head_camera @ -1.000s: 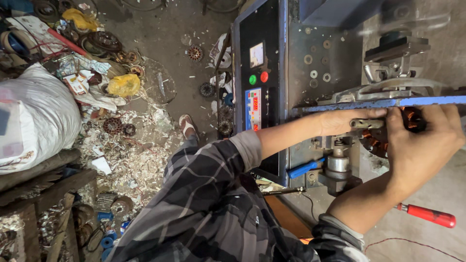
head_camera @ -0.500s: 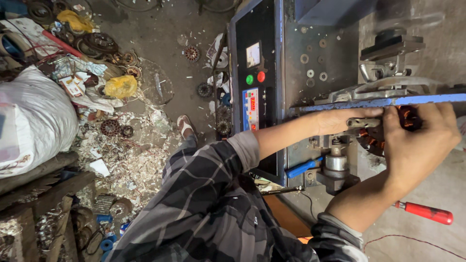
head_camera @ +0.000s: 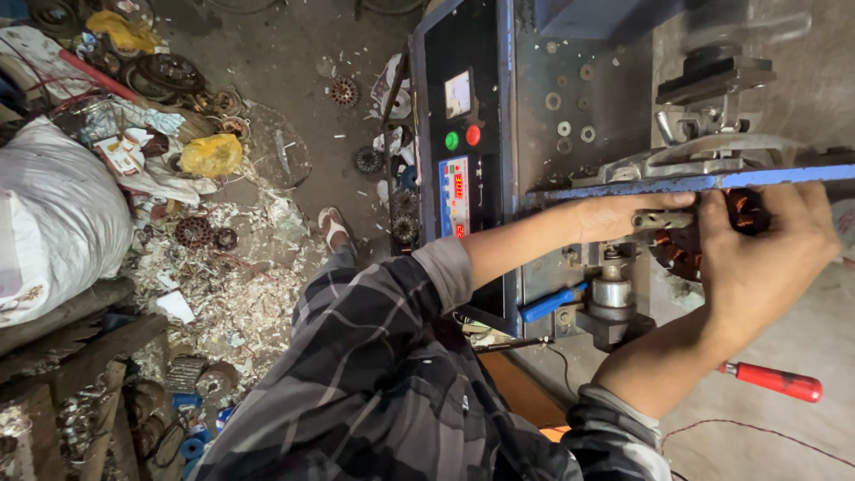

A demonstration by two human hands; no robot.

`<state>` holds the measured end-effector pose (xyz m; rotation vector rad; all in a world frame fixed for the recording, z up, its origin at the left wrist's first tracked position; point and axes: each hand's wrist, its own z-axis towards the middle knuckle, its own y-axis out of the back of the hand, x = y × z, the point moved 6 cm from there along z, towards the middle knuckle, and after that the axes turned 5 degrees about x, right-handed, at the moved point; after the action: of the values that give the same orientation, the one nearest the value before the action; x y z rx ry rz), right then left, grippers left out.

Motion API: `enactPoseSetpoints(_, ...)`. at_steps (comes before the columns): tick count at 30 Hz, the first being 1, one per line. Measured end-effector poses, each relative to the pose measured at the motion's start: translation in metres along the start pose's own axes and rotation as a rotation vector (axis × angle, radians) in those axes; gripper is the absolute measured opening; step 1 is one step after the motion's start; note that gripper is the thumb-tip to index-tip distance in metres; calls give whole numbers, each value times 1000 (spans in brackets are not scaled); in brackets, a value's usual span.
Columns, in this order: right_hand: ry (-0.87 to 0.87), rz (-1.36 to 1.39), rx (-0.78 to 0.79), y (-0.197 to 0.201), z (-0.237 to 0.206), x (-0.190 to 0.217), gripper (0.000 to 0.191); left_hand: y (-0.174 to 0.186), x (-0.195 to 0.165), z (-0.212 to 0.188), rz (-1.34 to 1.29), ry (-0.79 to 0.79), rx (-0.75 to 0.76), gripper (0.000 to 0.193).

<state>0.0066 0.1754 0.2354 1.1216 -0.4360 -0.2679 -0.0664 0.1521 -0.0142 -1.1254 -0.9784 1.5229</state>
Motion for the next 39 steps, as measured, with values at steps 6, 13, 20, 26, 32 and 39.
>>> enactPoseSetpoints(6,13,21,-12,3,1,2,31,10,6,5,35,-37,18,38)
enactPoseSetpoints(13,-27,52,-20,3,5,4,28,16,4,3,-42,-54,-44,40)
enactPoseSetpoints(20,-26,37,-24,4,6,9,27,3,0,-5,-12,27,-43,43)
enactPoseSetpoints(26,-20,33,-23,4,6,9,26,-1,-1,-4,-26,6,58,40)
enactPoseSetpoints(32,-20,35,-28,4,7,12,26,-3,-5,-2,65,-45,64,41)
enactPoseSetpoints(39,-42,47,-22,3,5,5,27,3,-2,-5,19,23,-10,43)
